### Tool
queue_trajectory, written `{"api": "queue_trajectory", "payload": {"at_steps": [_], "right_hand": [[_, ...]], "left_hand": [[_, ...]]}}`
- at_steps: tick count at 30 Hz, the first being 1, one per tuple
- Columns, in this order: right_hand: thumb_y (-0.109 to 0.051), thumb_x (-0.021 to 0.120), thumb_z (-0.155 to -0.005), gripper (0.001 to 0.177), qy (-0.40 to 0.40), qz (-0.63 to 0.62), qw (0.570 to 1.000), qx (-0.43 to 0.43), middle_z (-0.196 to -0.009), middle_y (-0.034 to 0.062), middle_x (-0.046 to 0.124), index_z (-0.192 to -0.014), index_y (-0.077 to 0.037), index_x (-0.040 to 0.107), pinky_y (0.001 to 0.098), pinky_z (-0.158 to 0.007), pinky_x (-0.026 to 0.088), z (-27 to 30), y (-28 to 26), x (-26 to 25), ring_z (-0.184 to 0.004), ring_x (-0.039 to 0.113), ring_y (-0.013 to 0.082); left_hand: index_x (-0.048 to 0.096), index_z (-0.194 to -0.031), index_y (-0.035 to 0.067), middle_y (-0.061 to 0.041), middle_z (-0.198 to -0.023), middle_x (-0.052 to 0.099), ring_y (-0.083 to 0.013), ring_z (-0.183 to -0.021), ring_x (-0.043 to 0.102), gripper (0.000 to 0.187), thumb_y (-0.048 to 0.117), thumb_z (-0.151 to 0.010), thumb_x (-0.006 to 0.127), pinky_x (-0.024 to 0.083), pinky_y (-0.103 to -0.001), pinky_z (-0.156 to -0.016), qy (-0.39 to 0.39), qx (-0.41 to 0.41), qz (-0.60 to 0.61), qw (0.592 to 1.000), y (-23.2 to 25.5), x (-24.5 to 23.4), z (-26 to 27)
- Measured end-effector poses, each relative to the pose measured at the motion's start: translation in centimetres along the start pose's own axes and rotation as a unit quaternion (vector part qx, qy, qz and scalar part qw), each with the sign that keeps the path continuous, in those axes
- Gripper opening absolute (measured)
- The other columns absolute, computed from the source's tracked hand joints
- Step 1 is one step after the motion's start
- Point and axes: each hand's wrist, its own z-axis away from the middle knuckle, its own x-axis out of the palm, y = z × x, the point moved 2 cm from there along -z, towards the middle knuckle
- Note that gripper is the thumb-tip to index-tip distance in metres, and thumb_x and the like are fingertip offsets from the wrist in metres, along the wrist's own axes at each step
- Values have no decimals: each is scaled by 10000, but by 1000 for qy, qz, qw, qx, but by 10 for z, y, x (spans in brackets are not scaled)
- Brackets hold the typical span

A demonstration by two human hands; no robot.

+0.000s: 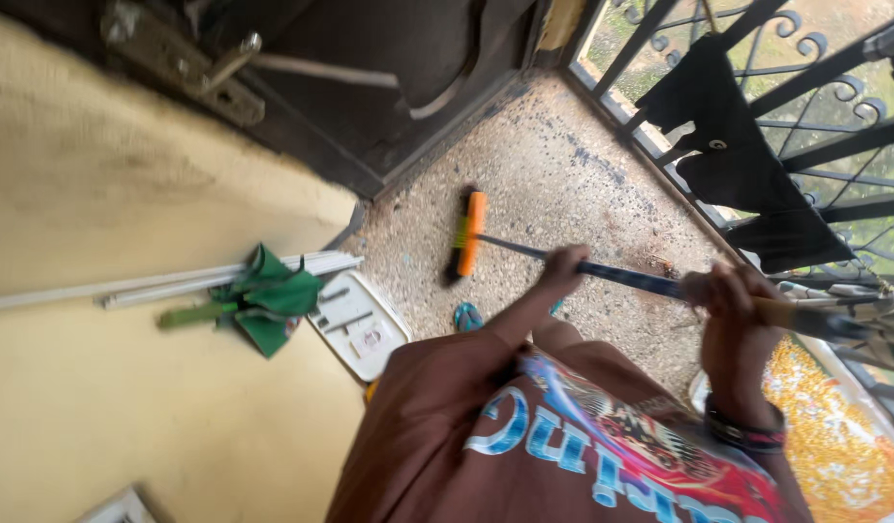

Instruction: The person sweeps the floor of a balcony using a long-handled brush, moving around laundry and items on the ground.

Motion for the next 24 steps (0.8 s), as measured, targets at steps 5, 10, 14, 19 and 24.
{"api": "queue_trajectory", "payload": {"at_steps": [5, 10, 14, 19, 24], "right_hand": [[-2, 642, -1153, 467, 25, 18, 998, -46, -683, 25, 432, -764, -93, 398, 310, -694, 419, -38, -43, -28, -631, 432, 110], [-62, 627, -1141, 361, 12, -62, 985, -162, -663, 10, 453, -833, -97, 440, 355, -722, 503, -89, -79, -50, -614, 484, 153], [-103, 631, -1164, 317, 36, -89, 995, -35, -766, 21, 506, -883, -99, 485, 258, -681, 444, -143, -55, -58, -697, 524, 95], [-142, 610, -1045, 211, 79, -31, 996, -12, -824, 69, 633, -854, -90, 538, 352, -872, 553, -154, 16, -27, -817, 653, 168], [-144, 592, -1031, 194, 201, -86, 975, -34, -775, 50, 604, -851, -118, 522, 382, -952, 553, -160, 39, -33, -794, 631, 171]], "left_hand": [[633, -804, 100, -167, -749, 685, -394, -753, 693, 124, 206, -859, 664, 525, -496, -660, -153, 5, 39, 987, 52, 62, -89], [600, -800, 93, -163, -731, 660, -399, -734, 686, 135, 211, -849, 643, 520, -506, -661, -88, 82, 50, 991, 68, 79, -133], [579, -764, 70, -194, -668, 613, -432, -647, 640, 152, 170, -858, 643, 478, -510, -559, -31, 15, 13, 999, 25, 45, -170], [628, -1072, 166, -109, -1087, 626, -366, -1139, 571, 404, 68, -725, 812, 309, -638, -1027, 103, -106, -134, 980, -19, 25, -190], [646, -1063, 174, -120, -1128, 636, -358, -1115, 597, 402, 18, -707, 748, 384, -573, -1019, -14, -100, -145, 984, -44, 69, -229]]}}
